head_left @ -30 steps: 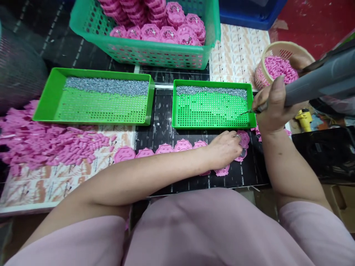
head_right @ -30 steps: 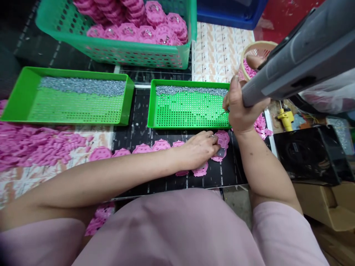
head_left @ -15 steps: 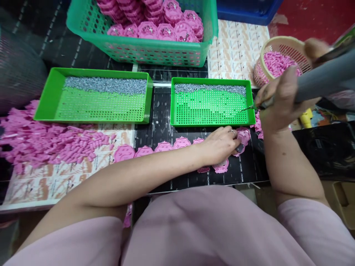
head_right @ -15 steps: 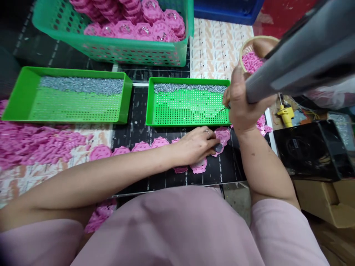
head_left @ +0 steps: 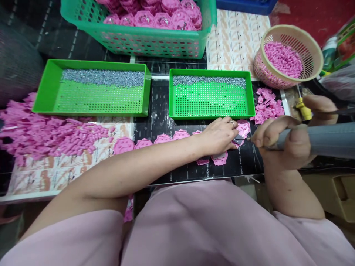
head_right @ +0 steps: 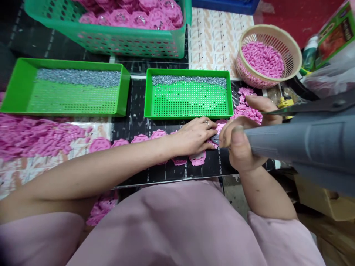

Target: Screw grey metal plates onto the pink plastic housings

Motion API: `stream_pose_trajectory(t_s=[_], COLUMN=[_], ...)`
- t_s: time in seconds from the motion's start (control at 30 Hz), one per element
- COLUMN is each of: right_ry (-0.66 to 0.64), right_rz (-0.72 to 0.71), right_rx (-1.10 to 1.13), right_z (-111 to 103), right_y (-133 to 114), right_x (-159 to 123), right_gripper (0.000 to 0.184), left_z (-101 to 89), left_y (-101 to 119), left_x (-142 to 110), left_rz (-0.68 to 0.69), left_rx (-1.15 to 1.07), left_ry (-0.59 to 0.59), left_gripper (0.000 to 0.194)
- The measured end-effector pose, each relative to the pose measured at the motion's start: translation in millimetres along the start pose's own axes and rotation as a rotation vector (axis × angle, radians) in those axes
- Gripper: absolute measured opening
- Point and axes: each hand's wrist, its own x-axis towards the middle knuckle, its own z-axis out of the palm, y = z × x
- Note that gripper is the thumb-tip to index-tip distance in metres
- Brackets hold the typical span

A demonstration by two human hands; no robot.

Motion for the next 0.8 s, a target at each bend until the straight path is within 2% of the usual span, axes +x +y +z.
stream_pose_trajectory(t_s=[0.1,0.27,0.37,0.53,0.6,0.73,0.8], right_ry=[-0.045,0.002,0.003,-0.19,-0.219,-0.217,-0.15], right_rz=[-0.018,-0.013,-0.006,0.057,0.064,0.004,0.023], right_rx=[0.025,0.059,0.044,-0.012,-0.042,0.006,0.007], right_z=[1.0,2.8,3.5,-5.2,-7.2,-6.6,-9.5], right_y=[7.4,7.4,7.3,15.7,18.4,10.1,2.9], right_x=[-2.4,-3.1,-3.2,-9.5,-13.0,-7.3,6.0], right_gripper=[0.02,0.009,0.014,0.025,0.027,0.012,0.015], left_z=[0.0,-0.7,-2.4,-2.7,-1.4,-1.0,-2.3], left_y=[1.3,1.4,2.1,3.3,3.2,3.0,3.4], left_x=[1.3,1.6,1.8,3.7,4.6,5.0,4.8], left_rz=[-0.01,-0.013,-0.018,-0.022,-0.024,-0.016,-0.016], left_rx=[0.0,-0.006,-0.001,-0.009,-0.015,-0.011,0.005], left_ry=[-0.002,-0.002,-0.012,-0.01,0.004,-0.004,-0.022], left_gripper=[0.042,0.041,0.041,0.038,0.035,0.034,0.038])
